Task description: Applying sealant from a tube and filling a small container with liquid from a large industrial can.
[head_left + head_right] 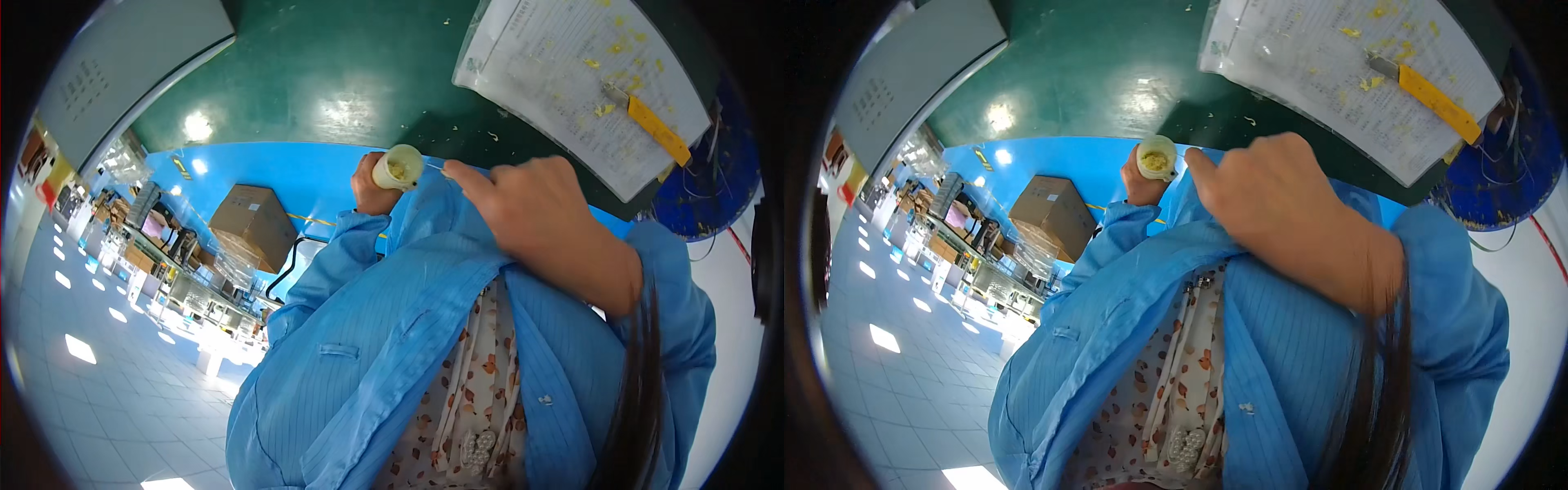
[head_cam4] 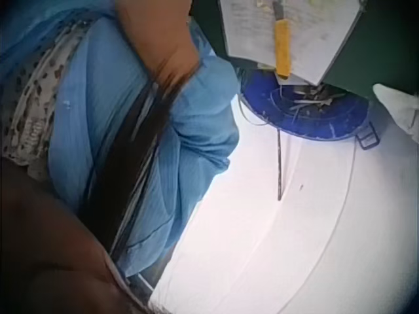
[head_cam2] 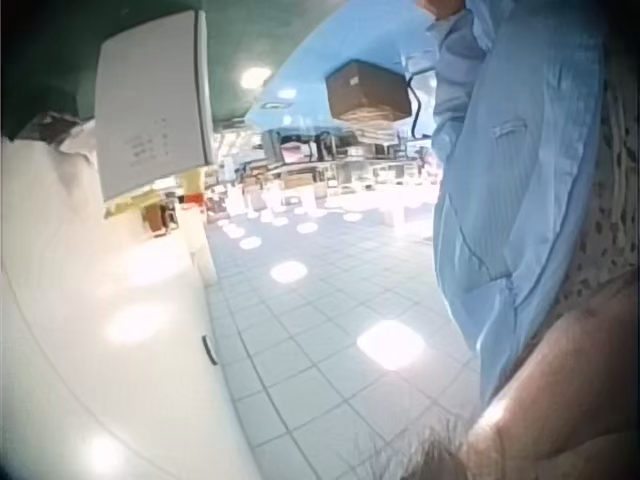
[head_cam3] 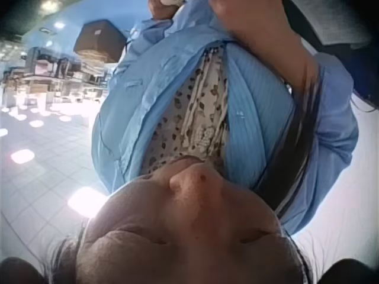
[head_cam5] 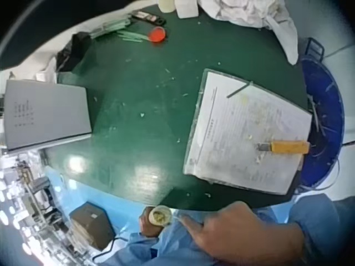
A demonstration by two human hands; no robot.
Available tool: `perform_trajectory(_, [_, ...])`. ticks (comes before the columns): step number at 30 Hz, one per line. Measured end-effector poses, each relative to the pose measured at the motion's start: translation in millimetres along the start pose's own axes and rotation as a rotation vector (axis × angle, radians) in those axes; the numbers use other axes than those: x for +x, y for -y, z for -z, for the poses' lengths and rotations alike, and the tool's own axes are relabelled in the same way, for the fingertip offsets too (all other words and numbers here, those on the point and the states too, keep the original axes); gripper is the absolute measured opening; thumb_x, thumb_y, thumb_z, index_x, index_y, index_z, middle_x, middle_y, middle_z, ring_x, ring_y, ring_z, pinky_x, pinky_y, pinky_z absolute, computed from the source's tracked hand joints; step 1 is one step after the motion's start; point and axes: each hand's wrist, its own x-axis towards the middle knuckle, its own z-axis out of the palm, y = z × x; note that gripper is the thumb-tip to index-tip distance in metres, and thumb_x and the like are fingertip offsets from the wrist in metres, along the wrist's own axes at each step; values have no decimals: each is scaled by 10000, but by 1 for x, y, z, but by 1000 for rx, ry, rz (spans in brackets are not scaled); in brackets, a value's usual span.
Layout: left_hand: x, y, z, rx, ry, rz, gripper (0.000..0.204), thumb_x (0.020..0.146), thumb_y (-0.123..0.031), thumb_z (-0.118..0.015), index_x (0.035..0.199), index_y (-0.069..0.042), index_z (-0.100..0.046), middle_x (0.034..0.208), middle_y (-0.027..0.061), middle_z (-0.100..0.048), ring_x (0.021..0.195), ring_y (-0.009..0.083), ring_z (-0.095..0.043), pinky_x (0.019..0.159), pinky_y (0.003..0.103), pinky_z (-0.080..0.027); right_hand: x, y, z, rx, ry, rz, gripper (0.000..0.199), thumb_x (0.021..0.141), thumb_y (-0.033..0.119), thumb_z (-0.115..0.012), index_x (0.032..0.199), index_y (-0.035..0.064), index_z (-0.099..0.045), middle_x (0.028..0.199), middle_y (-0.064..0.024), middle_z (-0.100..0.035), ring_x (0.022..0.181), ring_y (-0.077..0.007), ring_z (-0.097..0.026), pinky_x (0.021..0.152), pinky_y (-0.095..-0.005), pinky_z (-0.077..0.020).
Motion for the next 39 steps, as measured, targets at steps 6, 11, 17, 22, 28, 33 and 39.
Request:
perform_trajectory(6, [11,-45,42,178,-189,-281,322,568,-54,-778,859,-96,-645,767,67,-654,680,267,-607,643,357,-495,-20,24,17,-155,-137,40,331,812,176,-643,1135,103,-664,602,-35,-535,427,-196,-472,450,-314,-374])
perform_trajectory(11, [24,-105,80,314,-241,-495,326,554,-86,-785,846,-108,-642,750,52,-651,659,264,-603,645,354,-495,-33,36,21,-328,-269,43,291,801,153,-668,1086,93,-656,580,-35,-497,441,-160,-466,458,-274,-358])
perform_trajectory(17, [30,-167,128,534,-213,-709,330,546,-120,-796,840,-119,-646,751,41,-659,656,261,-612,638,345,-496,-72,18,23,322,-204,30,145,879,133,-681,1006,64,-669,610,-14,-520,478,-85,-412,477,-232,-325])
perform_trajectory(22, [19,-196,141,511,-88,-811,332,545,-132,-807,840,-124,-654,755,38,-667,647,258,-611,622,338,-493,-108,17,42,957,-53,-61,119,945,147,-655,987,40,-686,639,4,-546,511,-56,-372,495,-215,-304])
perform_trajectory(28, [16,-223,136,291,42,-936,313,572,-126,-802,854,-124,-665,758,47,-672,635,254,-611,621,338,-496,-155,24,64,918,-99,-40,147,962,136,-637,1037,25,-696,644,9,-556,532,-49,-376,509,-198,-300])
perform_trajectory(33, [12,-223,124,232,151,-996,307,580,-118,-795,863,-116,-675,762,56,-676,628,257,-610,622,341,-502,-190,32,66,1006,-79,-88,171,960,116,-629,1082,13,-691,661,8,-570,547,-42,-396,521,-181,-312])
perform_trajectory(39, [12,-243,125,251,294,-966,326,612,-168,-808,906,-129,-674,809,57,-703,719,291,-658,697,374,-543,-220,38,48,1266,-127,-204,198,959,109,-623,1119,8,-681,710,8,-597,563,-31,-412,531,-160,-323])
